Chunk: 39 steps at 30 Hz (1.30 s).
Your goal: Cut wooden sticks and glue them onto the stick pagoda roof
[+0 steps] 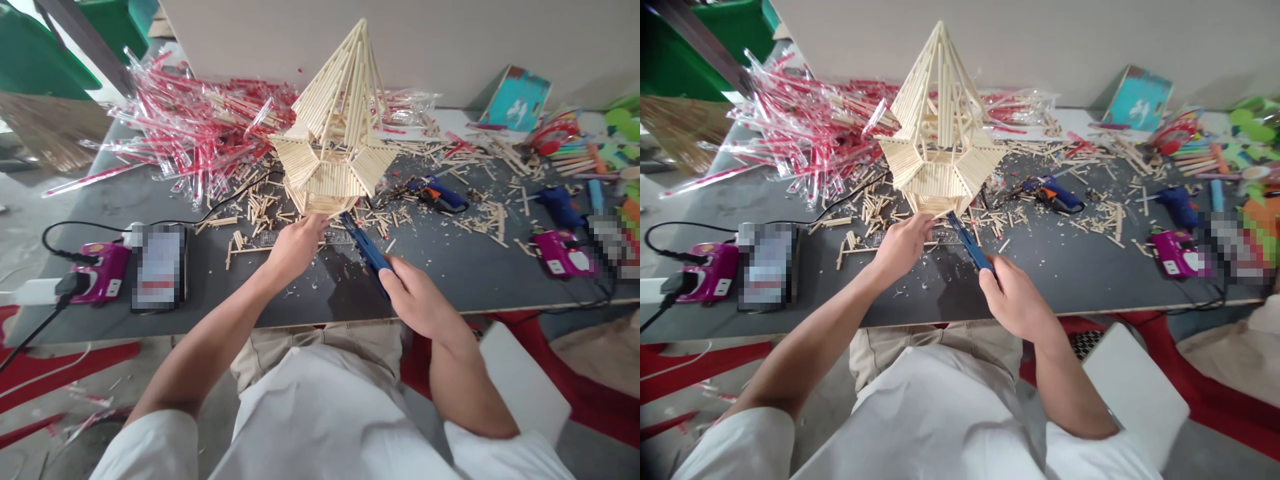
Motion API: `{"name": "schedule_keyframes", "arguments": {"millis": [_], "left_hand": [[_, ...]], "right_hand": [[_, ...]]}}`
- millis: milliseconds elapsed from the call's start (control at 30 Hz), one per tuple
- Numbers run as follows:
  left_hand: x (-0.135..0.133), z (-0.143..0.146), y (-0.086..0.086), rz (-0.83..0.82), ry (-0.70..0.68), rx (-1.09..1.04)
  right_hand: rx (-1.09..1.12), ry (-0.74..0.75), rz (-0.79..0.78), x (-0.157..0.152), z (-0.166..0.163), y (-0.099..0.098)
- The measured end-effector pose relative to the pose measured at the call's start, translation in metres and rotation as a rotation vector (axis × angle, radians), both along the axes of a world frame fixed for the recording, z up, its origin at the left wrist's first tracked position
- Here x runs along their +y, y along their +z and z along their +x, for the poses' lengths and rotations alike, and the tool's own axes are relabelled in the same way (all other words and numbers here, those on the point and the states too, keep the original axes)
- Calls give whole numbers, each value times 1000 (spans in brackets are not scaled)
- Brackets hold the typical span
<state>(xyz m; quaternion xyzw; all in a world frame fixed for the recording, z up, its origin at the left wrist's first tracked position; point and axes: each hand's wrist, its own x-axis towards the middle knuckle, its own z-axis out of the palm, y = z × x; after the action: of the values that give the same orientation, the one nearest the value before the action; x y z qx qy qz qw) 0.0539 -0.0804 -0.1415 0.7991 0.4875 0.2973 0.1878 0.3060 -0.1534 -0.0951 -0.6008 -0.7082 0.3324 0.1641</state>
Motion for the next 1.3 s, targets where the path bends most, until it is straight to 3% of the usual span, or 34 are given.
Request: {"name": "schedule_keyframes", "arguments": {"millis": [167,433,1300], "left_hand": [[-4,2,1,5,-46,40],[-9,8,5,-51,-51,45],[-10,8,0,16,-3,120]], "right_hand": [[142,-28,-41,-1,-16,-1],[184,-56,-7,-2,-26,-2],[70,-21,94,-8,-40,-5]]}}
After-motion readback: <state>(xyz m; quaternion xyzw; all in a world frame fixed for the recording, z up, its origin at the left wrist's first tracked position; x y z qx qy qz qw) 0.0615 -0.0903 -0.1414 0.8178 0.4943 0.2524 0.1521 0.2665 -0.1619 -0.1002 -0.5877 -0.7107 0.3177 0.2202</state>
